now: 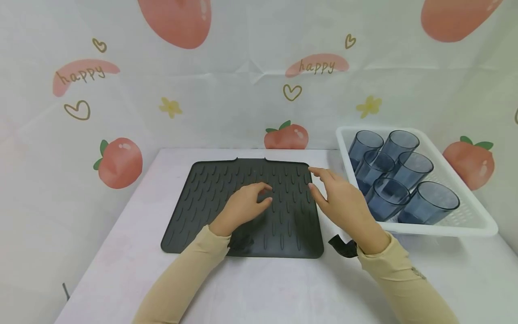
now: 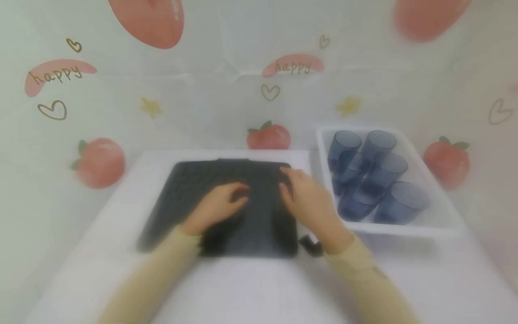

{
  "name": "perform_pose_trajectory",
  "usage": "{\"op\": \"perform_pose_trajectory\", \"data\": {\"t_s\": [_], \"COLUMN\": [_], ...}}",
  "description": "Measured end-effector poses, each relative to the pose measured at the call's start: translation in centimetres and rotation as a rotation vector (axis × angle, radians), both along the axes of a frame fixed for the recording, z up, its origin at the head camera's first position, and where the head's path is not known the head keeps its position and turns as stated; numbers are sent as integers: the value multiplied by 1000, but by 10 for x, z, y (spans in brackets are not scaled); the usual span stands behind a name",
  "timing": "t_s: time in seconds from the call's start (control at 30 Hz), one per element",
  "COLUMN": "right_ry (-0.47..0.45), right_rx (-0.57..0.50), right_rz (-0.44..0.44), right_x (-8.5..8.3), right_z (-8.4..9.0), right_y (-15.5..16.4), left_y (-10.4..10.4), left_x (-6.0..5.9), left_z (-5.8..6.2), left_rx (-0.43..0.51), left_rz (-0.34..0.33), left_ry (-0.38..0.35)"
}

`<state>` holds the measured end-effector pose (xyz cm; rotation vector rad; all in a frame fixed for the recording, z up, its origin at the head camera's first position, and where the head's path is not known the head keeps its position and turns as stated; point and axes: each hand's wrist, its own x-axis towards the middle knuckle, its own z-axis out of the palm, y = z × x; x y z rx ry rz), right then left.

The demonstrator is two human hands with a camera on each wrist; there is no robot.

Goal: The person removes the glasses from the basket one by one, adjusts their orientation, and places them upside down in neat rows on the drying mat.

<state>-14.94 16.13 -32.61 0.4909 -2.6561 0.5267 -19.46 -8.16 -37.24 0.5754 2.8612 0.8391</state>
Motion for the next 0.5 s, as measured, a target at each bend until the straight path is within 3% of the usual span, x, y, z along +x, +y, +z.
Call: {"op": "perform_pose_trajectory", "data": {"t_s": [0.3,0.5], "right_ry": [126,146], "right_rx": [-76,-132], "right_rz": [-36,-81], "right_x": [6,13], "right_z": [5,15], "right_y": [18,29], "left_y": [-8,-15], "left_x": [3,7], "left_z": [-8,-10], "left_rx": [104,164], "left_rz": [-10,-47], "left_ry": [-75,-102]}}
